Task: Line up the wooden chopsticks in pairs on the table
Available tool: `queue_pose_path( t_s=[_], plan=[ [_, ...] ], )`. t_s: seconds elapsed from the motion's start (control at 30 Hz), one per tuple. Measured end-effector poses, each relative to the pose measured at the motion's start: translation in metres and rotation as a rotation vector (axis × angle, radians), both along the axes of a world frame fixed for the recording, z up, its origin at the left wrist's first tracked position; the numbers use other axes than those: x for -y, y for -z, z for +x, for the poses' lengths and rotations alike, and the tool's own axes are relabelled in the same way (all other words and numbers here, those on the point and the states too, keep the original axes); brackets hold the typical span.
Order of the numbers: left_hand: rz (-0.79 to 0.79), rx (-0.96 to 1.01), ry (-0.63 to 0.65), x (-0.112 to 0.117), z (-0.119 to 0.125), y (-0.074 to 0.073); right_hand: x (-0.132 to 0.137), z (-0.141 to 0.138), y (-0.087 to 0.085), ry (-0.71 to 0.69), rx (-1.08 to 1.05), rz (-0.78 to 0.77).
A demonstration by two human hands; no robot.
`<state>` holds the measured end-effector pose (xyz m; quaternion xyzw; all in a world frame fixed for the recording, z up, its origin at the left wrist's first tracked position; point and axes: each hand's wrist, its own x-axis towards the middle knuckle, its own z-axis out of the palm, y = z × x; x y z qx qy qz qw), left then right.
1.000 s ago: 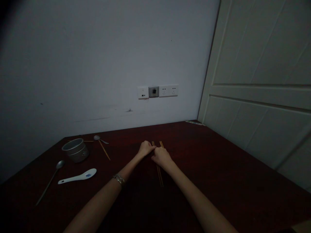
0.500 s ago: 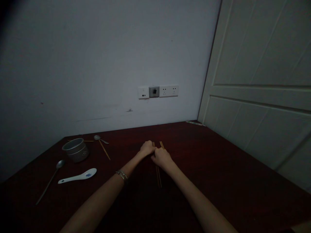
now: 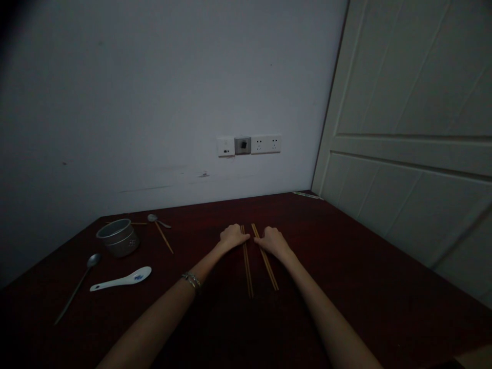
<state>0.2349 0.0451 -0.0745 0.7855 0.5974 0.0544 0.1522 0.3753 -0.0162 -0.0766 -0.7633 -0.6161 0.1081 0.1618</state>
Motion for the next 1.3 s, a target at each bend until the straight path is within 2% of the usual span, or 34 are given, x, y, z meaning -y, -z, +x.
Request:
queue_pose_path(
  t_s=[0.2,0.6,0.9,1.13,1.3],
  plan=[
    [0.06,0.026,-0.022,0.001,0.002,0.001,-0.002,-0.004,0.008,-0.014,0.034,0.031],
    [-0.007,0.031,-0.062,0.002,0.004,-0.006,-0.007,-0.004,0.017,-0.07,0.02,0.067],
    [-0.003,0.054,-0.034,-0.003,0.0,-0.002,-0.004,-0.006,0.01,-0.08,0.013,0.05],
    [-0.013,0.072,-0.024,-0.002,-0.011,0.003,0.0,-0.003,0.004,-0.043,-0.002,0.052],
    [-0.13,0.21,0.059,0.005,-0.034,0.002,-0.002,0.0,0.005,-0.024,0.015,0.107]
  ],
)
